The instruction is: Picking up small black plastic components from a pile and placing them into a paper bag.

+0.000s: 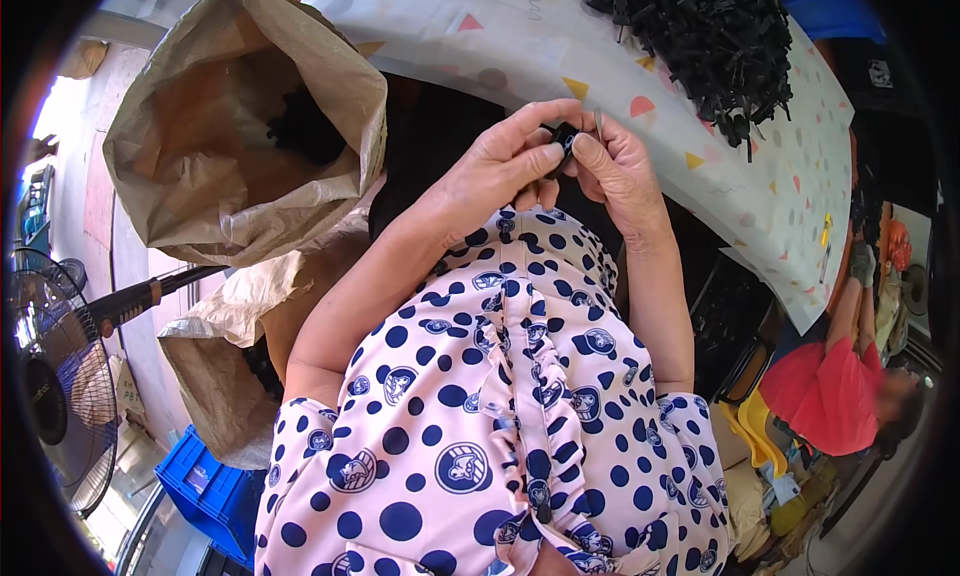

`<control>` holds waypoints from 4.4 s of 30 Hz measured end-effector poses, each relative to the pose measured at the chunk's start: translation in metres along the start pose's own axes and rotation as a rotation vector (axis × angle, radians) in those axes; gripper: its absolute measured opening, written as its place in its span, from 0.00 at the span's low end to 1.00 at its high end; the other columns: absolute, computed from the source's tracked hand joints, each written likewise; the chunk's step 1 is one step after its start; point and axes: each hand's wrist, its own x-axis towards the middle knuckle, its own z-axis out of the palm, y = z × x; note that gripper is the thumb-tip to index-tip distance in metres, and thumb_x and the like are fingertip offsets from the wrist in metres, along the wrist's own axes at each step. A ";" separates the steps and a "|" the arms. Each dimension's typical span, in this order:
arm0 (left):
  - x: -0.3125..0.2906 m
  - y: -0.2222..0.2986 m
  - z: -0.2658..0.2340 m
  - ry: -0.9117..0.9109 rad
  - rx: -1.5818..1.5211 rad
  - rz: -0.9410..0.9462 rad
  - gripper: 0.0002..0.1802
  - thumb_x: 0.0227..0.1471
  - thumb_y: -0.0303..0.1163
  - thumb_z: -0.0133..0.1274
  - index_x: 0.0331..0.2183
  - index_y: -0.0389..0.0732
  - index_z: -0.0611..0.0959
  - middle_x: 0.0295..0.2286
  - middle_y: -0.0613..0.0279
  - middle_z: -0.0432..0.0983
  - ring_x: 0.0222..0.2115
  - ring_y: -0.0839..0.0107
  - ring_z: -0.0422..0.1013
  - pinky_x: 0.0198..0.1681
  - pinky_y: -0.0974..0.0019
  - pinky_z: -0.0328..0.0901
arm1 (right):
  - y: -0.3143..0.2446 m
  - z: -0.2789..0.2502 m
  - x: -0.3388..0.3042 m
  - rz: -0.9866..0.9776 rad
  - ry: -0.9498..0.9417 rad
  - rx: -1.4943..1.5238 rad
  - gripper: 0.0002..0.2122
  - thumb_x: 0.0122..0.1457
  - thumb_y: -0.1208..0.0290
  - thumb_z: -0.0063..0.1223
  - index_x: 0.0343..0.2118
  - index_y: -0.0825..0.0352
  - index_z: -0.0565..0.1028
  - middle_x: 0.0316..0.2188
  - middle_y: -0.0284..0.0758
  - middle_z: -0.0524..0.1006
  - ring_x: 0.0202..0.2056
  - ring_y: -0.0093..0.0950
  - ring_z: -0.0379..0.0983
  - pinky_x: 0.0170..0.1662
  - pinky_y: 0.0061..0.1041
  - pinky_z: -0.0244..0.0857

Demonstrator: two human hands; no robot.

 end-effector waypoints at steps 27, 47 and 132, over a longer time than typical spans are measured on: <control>0.003 -0.018 0.010 0.340 0.709 0.431 0.18 0.56 0.21 0.45 0.50 0.37 0.73 0.27 0.62 0.74 0.22 0.81 0.64 0.27 0.78 0.63 | 0.006 0.041 -0.013 -0.009 0.131 0.087 0.16 0.67 0.61 0.36 0.51 0.66 0.64 0.15 0.22 0.61 0.12 0.10 0.51 0.13 0.11 0.42; -0.001 -0.012 -0.009 0.517 0.842 0.702 0.20 0.49 0.15 0.46 0.46 0.35 0.76 0.34 0.49 0.75 0.30 0.62 0.74 0.34 0.69 0.68 | -0.006 0.063 0.014 0.062 0.060 -0.035 0.12 0.66 0.62 0.39 0.48 0.60 0.67 0.15 0.19 0.59 0.12 0.10 0.49 0.14 0.11 0.42; 0.094 0.041 -0.016 0.509 0.929 0.384 0.18 0.46 0.19 0.50 0.41 0.38 0.67 0.30 0.51 0.70 0.28 0.53 0.71 0.28 0.59 0.65 | -0.055 -0.017 0.099 -0.161 -0.054 -0.375 0.09 0.65 0.66 0.43 0.35 0.66 0.72 0.17 0.26 0.65 0.19 0.16 0.58 0.23 0.18 0.55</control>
